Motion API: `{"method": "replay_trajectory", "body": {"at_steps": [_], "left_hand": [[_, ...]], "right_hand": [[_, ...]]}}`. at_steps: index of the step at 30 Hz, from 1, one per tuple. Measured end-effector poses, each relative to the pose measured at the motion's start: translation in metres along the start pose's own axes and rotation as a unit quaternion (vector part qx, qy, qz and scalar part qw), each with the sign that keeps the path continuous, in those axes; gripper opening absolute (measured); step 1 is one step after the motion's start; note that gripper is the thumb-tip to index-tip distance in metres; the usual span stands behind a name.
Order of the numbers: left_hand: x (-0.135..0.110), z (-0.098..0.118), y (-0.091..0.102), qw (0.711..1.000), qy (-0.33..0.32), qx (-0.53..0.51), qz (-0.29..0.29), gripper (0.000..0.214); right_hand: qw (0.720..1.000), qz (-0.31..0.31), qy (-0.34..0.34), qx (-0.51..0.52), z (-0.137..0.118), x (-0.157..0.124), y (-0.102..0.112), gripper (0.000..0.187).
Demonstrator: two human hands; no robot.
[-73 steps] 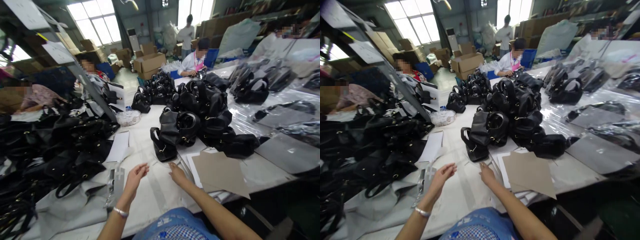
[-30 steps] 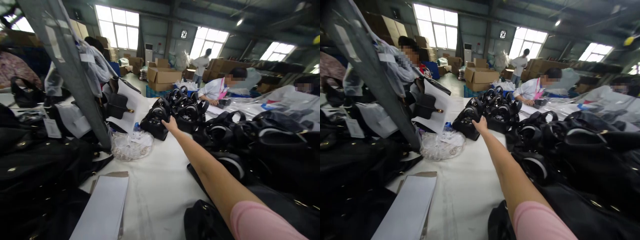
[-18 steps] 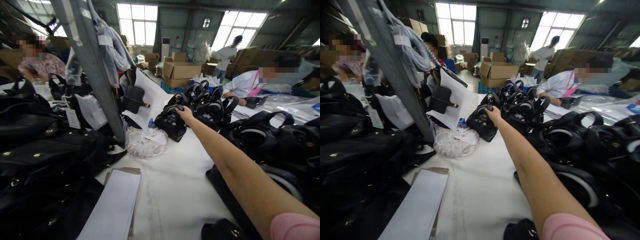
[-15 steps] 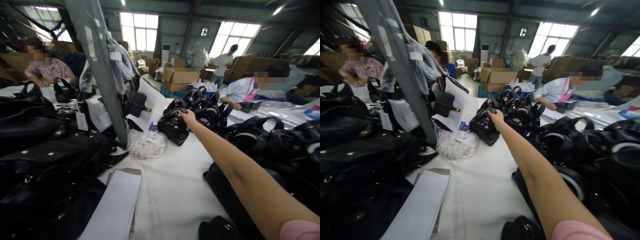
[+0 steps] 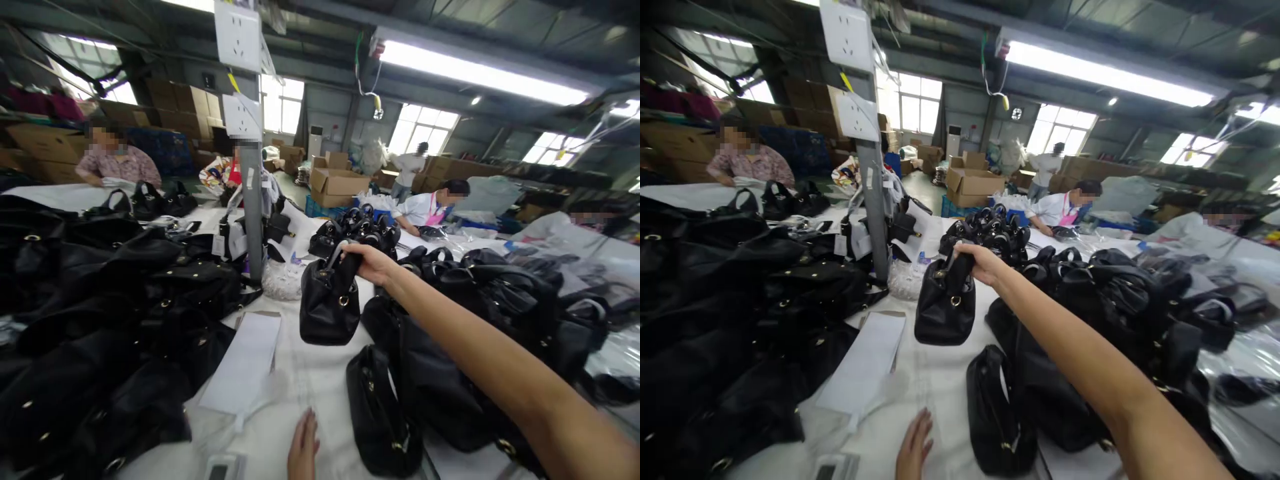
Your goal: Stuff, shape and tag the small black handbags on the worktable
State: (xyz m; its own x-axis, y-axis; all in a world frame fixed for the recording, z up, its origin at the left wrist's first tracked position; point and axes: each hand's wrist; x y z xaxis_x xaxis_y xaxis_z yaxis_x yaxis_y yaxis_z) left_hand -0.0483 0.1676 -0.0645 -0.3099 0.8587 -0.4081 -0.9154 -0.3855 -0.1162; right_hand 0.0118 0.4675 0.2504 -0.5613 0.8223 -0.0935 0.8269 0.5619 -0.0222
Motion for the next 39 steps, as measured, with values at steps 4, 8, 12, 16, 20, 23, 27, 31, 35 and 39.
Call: {"method": "replay_trajectory", "body": {"at_steps": [4,8,12,16,20,23,27,31,35,39], "left_hand": [[-0.045,0.065,0.023,0.957,0.024,-0.289,-0.017,0.055],[-0.098,0.092,0.049,0.919,0.05,-0.387,-0.045,0.059],[-0.139,0.066,0.062,0.896,0.104,-0.432,-0.025,0.059],[-0.169,0.023,0.066,0.885,0.169,-0.433,0.004,0.05],[-0.197,-0.006,0.071,0.885,0.243,-0.398,-0.011,0.035],[-0.216,-0.012,0.076,0.905,0.248,-0.34,-0.055,0.031],[-0.229,-0.001,0.071,0.975,0.13,-0.145,-0.11,0.032],[-0.223,0.013,0.052,0.975,-0.03,0.127,-0.18,0.039],[-0.211,0.008,0.035,0.924,-0.095,0.305,-0.209,0.042],[-0.207,-0.01,0.032,0.899,-0.118,0.342,-0.247,0.043]], "right_hand": [[0.998,-0.038,-0.016,0.046,0.005,-0.108,-0.042,0.011],[0.987,-0.134,-0.07,0.054,0.026,-0.2,-0.068,0.017],[0.979,-0.185,-0.059,-0.068,0.054,-0.263,-0.084,0.018],[0.963,-0.209,-0.085,-0.151,0.079,-0.303,-0.092,0.017],[0.949,-0.213,-0.107,-0.204,0.104,-0.328,-0.092,0.016],[0.946,-0.21,-0.119,-0.216,0.123,-0.34,-0.088,0.017],[0.943,-0.204,-0.134,-0.225,0.146,-0.349,-0.081,0.016],[0.939,-0.214,-0.144,-0.229,0.158,-0.353,-0.08,0.017],[0.937,-0.218,-0.144,-0.232,0.165,-0.354,-0.079,0.023],[0.934,-0.181,-0.125,-0.283,0.172,-0.358,-0.075,0.025]]}}
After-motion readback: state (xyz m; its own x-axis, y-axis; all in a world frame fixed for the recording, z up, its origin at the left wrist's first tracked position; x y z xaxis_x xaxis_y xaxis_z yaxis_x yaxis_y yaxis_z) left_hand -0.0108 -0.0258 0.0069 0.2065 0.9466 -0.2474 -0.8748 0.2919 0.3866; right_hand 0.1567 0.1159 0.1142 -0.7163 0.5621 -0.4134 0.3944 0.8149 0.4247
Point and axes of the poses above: each hand's wrist, its own x-axis towards the middle knuckle, its own y-axis out of the back of the hand, z = x × y, and after that the axes turned 6 degrees about -z, right-handed
